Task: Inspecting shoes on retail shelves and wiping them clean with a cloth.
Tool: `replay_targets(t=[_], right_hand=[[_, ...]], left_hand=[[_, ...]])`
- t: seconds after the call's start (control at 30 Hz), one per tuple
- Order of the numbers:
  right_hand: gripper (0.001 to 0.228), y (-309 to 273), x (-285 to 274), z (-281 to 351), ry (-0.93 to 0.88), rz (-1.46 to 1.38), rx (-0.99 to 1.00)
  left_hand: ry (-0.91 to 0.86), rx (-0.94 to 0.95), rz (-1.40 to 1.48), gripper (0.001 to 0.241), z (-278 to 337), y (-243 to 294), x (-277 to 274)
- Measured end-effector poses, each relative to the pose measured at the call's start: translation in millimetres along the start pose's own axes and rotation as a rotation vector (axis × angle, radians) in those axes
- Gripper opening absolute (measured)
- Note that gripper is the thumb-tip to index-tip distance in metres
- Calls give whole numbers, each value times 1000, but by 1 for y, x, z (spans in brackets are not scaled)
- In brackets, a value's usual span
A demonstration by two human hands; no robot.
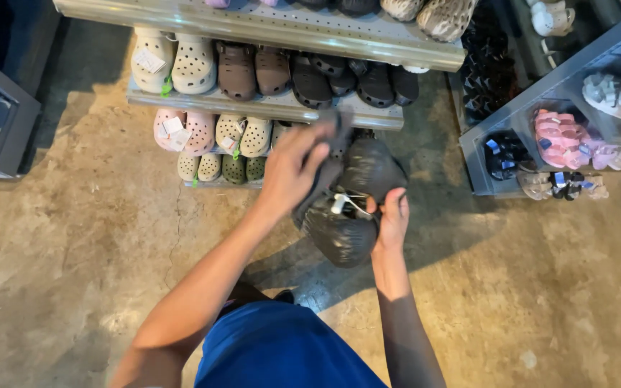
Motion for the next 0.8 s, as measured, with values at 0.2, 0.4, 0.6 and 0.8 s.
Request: replay_targets(t=[0.2,0.4,0.6,0.8], right_hand=[[42,22,-3,-19,90,22,18],[35,10,4,-38,339,-27,97],[41,6,-18,-54,423,-36,37],[40,20,-11,-50,376,-7,59]], left_hand=[[-97,278,-168,38,14,9,28],[-243,340,-141,34,49,31,24],[-85,105,-136,25,72,-55,15],[20,41,79,23,64,-16,12]])
Point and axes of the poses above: each hand's wrist, its own z-axis away from the middle knuckle, its own x-axis out of the palm, y = z × x, the point moved 5 cm from there along -z, towards the middle knuckle, and after that the axes turned 15 degrees about y, right-handed, at the moved point
